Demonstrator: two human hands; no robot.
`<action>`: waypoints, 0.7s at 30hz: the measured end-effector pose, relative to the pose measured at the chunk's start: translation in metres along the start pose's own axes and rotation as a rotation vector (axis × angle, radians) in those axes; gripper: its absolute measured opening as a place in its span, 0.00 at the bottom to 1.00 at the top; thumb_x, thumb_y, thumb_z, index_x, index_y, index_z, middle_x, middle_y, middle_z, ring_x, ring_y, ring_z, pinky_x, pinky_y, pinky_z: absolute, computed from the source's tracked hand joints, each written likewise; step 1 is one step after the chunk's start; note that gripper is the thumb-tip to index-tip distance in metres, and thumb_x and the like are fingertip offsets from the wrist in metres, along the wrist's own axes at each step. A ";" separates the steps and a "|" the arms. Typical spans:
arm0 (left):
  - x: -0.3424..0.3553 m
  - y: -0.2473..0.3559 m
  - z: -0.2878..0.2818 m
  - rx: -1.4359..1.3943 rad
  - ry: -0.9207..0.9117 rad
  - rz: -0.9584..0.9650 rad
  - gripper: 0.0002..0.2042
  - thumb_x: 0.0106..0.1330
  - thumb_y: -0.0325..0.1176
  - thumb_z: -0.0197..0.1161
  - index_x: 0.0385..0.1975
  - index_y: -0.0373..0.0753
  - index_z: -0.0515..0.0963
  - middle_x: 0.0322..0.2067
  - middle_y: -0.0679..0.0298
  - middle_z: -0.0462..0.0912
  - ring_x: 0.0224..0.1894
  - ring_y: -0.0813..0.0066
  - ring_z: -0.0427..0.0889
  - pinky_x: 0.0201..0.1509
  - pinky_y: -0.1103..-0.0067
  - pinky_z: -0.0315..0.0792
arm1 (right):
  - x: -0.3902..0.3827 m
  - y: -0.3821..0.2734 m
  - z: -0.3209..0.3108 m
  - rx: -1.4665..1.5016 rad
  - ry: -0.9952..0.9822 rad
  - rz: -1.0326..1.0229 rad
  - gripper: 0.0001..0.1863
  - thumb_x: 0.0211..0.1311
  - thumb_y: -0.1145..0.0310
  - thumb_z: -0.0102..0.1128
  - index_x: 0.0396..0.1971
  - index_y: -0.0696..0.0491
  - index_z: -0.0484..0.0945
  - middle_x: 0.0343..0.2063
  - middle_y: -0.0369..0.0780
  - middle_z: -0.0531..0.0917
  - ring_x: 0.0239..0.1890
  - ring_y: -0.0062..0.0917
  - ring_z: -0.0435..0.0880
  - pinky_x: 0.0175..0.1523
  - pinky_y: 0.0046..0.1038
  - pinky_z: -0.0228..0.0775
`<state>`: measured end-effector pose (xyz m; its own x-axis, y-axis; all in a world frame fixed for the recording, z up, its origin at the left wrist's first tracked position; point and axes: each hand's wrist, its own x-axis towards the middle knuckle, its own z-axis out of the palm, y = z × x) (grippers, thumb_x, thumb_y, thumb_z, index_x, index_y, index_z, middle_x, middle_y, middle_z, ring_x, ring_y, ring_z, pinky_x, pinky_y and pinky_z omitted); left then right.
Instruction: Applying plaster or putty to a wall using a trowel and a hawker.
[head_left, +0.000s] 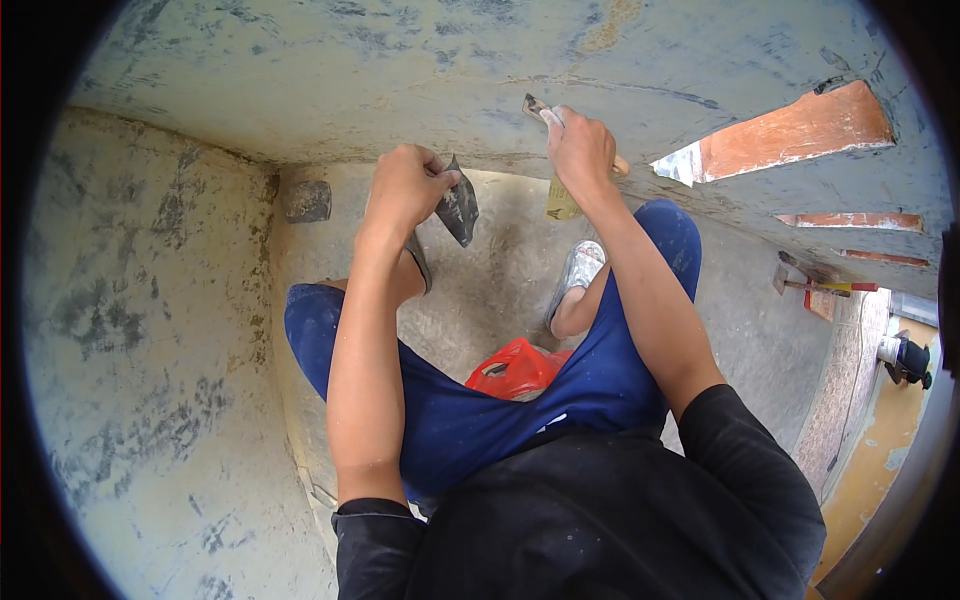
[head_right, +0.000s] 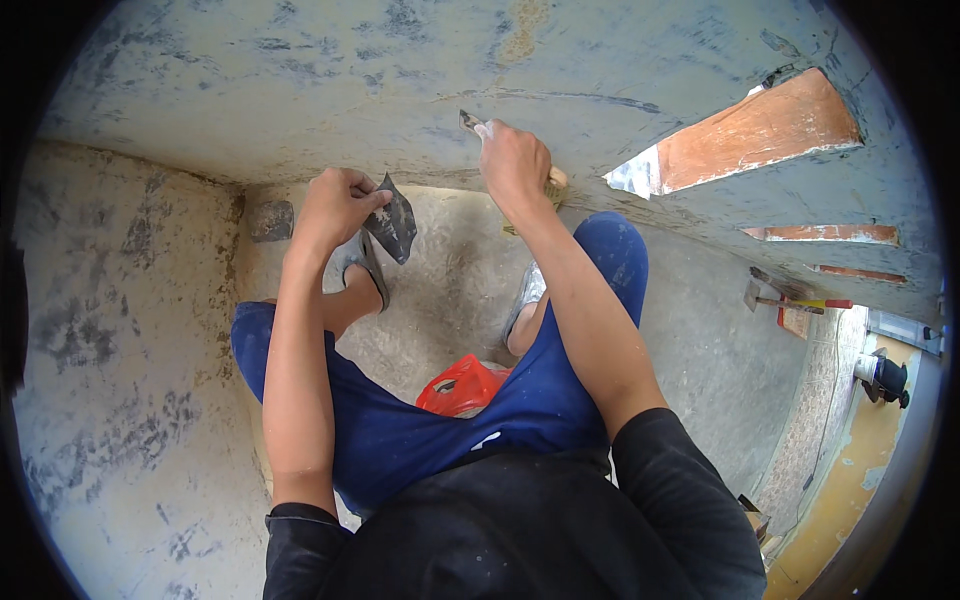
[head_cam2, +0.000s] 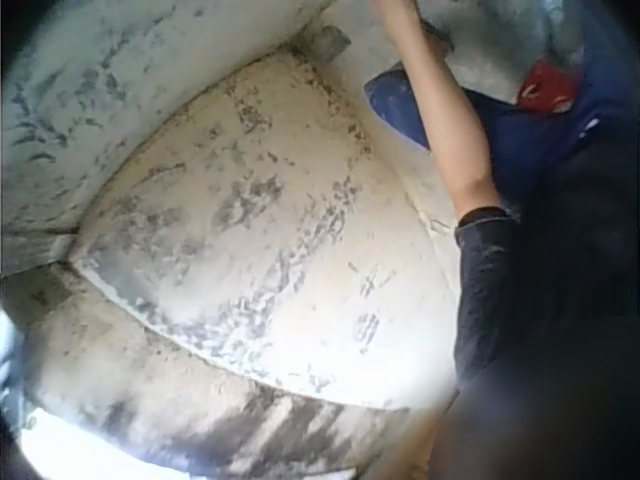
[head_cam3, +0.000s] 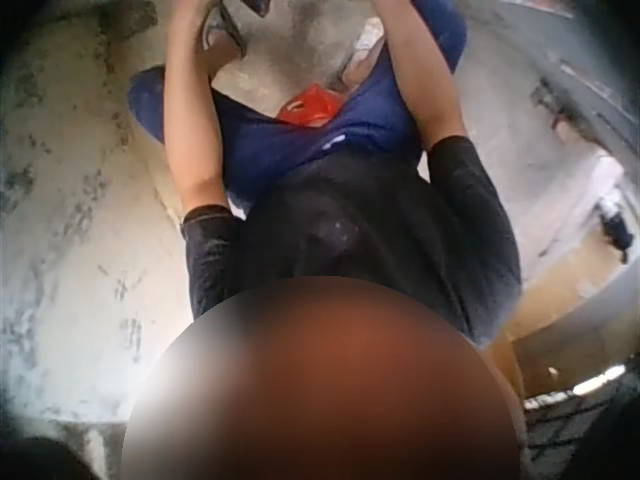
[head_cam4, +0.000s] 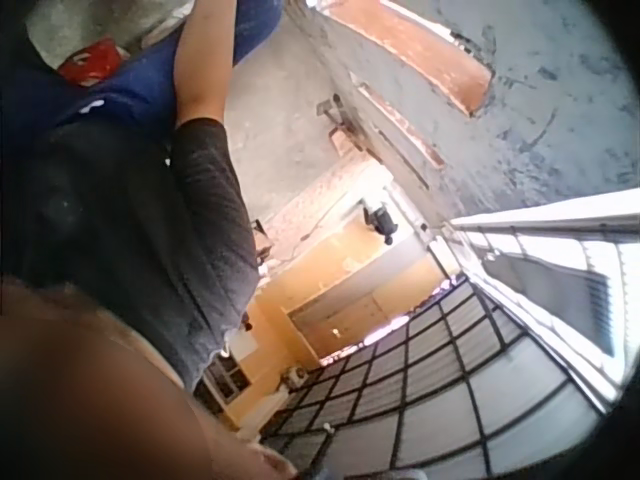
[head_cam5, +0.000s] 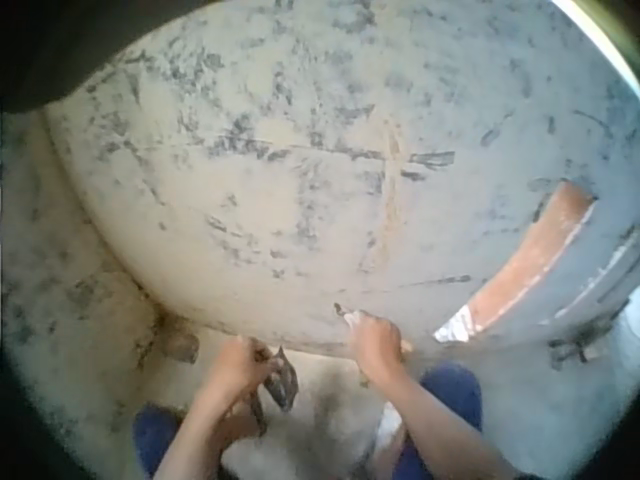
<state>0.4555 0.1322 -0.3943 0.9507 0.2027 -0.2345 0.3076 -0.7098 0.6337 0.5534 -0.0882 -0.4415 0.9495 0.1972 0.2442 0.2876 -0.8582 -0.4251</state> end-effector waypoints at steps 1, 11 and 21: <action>0.000 0.000 0.001 0.010 0.013 0.023 0.12 0.56 0.35 0.73 0.31 0.31 0.86 0.25 0.52 0.86 0.28 0.65 0.86 0.35 0.73 0.77 | 0.000 0.000 0.000 0.007 0.000 -0.001 0.10 0.65 0.66 0.56 0.30 0.56 0.83 0.24 0.52 0.83 0.29 0.50 0.84 0.38 0.46 0.75; -0.002 0.007 0.000 -0.012 0.037 -0.005 0.10 0.53 0.31 0.72 0.30 0.31 0.86 0.27 0.49 0.86 0.32 0.55 0.87 0.40 0.68 0.78 | 0.003 0.002 0.004 0.031 0.005 -0.001 0.11 0.65 0.65 0.57 0.31 0.55 0.83 0.23 0.52 0.83 0.28 0.50 0.84 0.37 0.45 0.75; 0.000 0.012 0.005 -0.011 0.024 0.007 0.10 0.53 0.31 0.72 0.30 0.30 0.86 0.27 0.47 0.86 0.33 0.53 0.86 0.41 0.68 0.78 | 0.010 -0.003 0.010 0.067 0.043 -0.059 0.11 0.65 0.62 0.60 0.33 0.53 0.85 0.19 0.51 0.81 0.26 0.50 0.82 0.34 0.46 0.72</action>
<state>0.4590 0.1200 -0.3899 0.9534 0.2143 -0.2122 0.3014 -0.7041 0.6430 0.5633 -0.0788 -0.4465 0.9247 0.2247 0.3074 0.3522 -0.8115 -0.4662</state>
